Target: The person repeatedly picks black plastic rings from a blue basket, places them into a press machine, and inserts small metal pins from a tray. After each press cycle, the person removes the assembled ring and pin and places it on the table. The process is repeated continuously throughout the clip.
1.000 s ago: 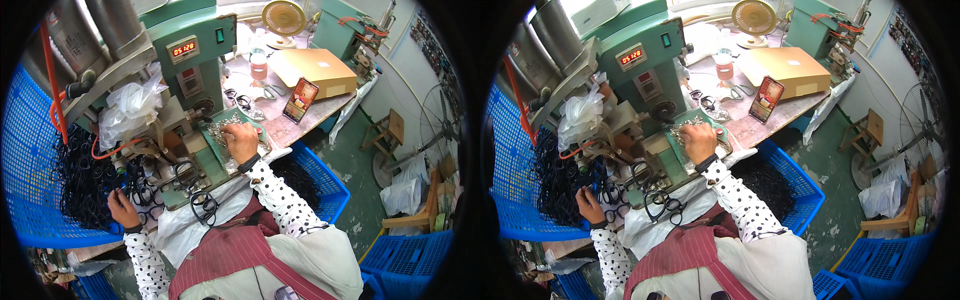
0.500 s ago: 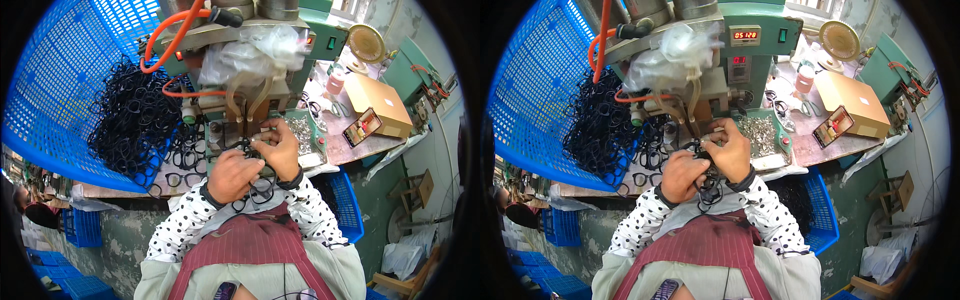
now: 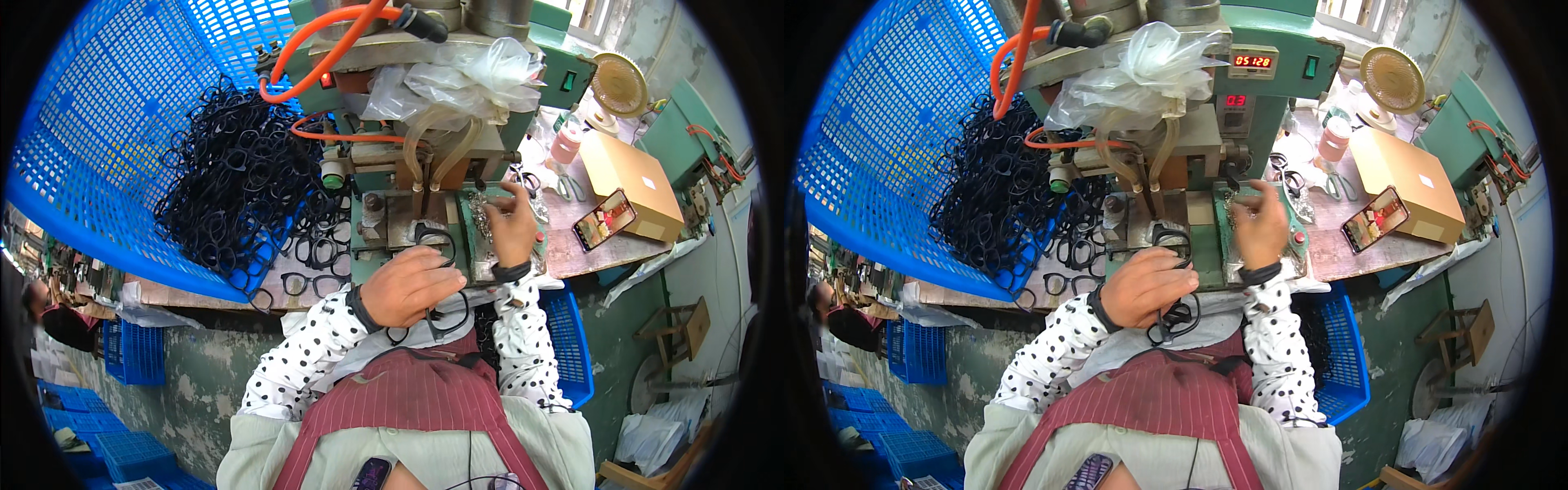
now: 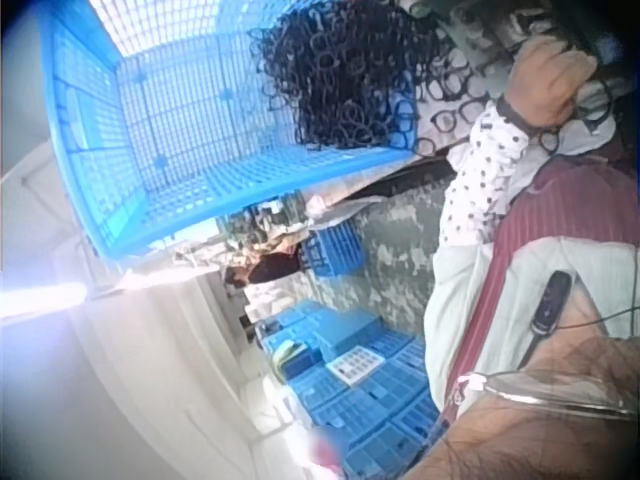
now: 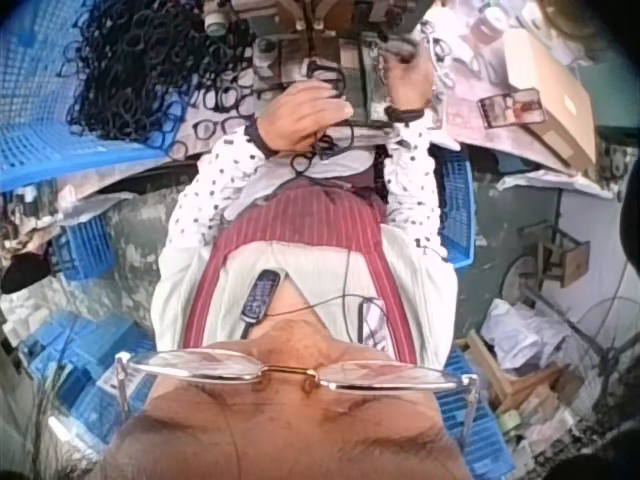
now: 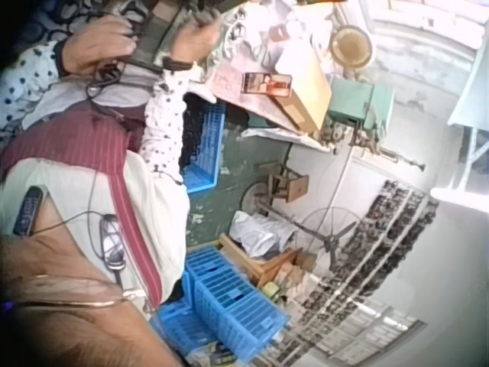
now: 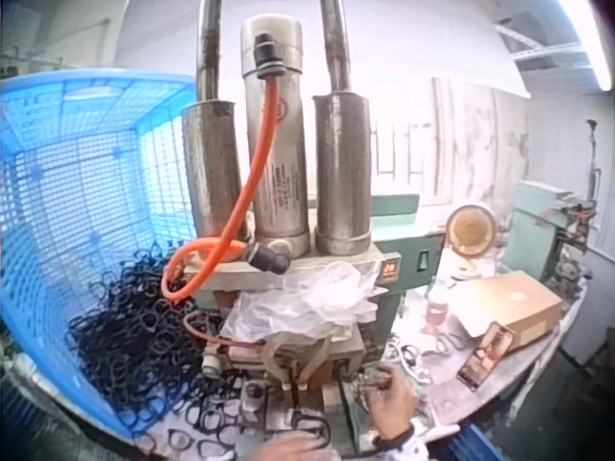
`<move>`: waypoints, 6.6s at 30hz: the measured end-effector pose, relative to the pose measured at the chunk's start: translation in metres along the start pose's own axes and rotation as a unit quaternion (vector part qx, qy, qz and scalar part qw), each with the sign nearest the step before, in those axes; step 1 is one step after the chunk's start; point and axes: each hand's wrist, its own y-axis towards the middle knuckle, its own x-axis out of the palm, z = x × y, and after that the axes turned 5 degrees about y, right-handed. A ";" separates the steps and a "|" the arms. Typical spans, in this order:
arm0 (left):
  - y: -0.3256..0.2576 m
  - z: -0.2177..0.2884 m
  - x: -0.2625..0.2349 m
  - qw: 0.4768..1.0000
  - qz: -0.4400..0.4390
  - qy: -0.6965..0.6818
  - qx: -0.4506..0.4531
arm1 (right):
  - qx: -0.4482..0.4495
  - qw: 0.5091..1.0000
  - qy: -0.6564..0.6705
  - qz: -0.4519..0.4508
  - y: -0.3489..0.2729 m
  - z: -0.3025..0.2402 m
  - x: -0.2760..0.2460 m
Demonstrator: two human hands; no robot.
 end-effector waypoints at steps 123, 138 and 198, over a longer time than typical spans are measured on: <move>-0.107 -0.039 -0.038 0.780 0.334 0.145 -0.510 | 0.065 0.971 0.223 -0.050 -0.022 -0.001 -0.002; -0.029 0.009 -0.038 0.948 0.208 0.176 -0.167 | 0.118 0.914 0.376 -0.098 -0.034 -0.083 0.029; -0.117 -0.058 -0.017 0.804 0.204 0.236 -0.506 | 0.000 0.976 0.186 -0.115 -0.024 -0.052 -0.012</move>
